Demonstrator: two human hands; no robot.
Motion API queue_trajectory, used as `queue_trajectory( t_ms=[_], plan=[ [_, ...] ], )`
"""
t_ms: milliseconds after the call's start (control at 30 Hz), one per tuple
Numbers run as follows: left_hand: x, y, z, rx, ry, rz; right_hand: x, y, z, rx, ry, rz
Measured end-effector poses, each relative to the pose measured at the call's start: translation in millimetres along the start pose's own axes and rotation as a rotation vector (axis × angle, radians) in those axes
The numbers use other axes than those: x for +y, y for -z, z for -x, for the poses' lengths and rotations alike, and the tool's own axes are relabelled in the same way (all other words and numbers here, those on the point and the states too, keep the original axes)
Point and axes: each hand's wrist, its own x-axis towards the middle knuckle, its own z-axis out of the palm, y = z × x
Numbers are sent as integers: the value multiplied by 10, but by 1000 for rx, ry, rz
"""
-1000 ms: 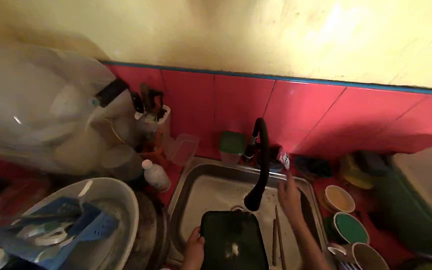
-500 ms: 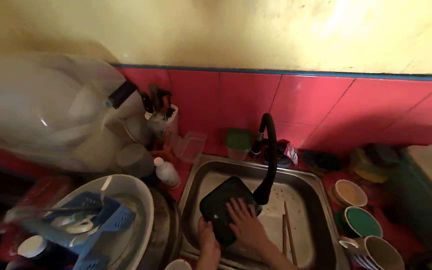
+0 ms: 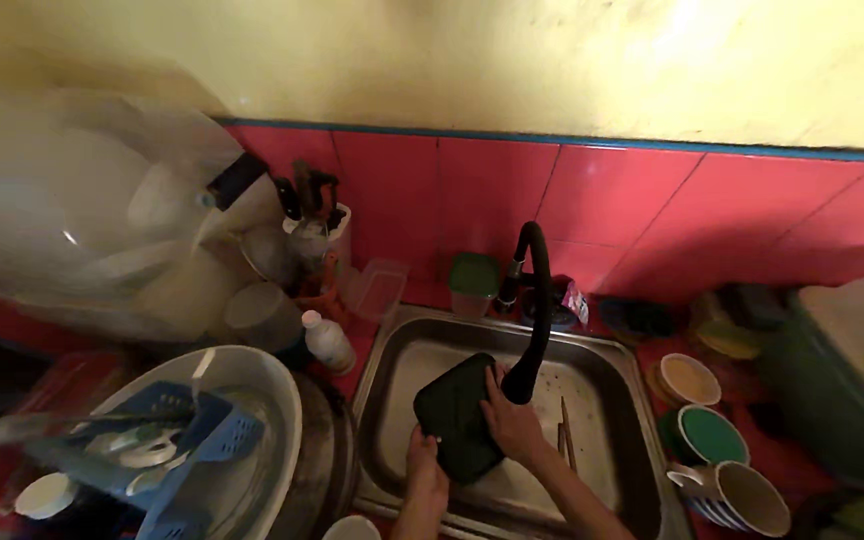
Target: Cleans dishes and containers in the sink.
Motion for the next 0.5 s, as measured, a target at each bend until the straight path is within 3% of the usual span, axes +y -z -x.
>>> queue_trajectory(
  t_ms=[67,133,233,267,333,400,467,500],
  plan=[
    [-49,-152,30,-43,30,31,-239,-17,-62,37,11,27],
    [-16,-232,-6,-39,55,82,-446,-105,49,8,215,-11],
    [82,-12,-148,-32,19,79,-286,-163,238,-87,439,12],
    [114,60,-180,-38,5,72,-132,-147,236,-59,412,17],
    [93,107,-148,-49,11,48,105,-46,161,-98,173,-26],
    [37,-20,-88,-78,48,48,127,-35,-27,-9,-22,-50],
    [-43,-167,-60,-101,83,71,-111,-50,-86,36,-1,7],
    [-51,-210,-56,-107,93,84,-232,-71,-36,22,105,6]
  ],
)
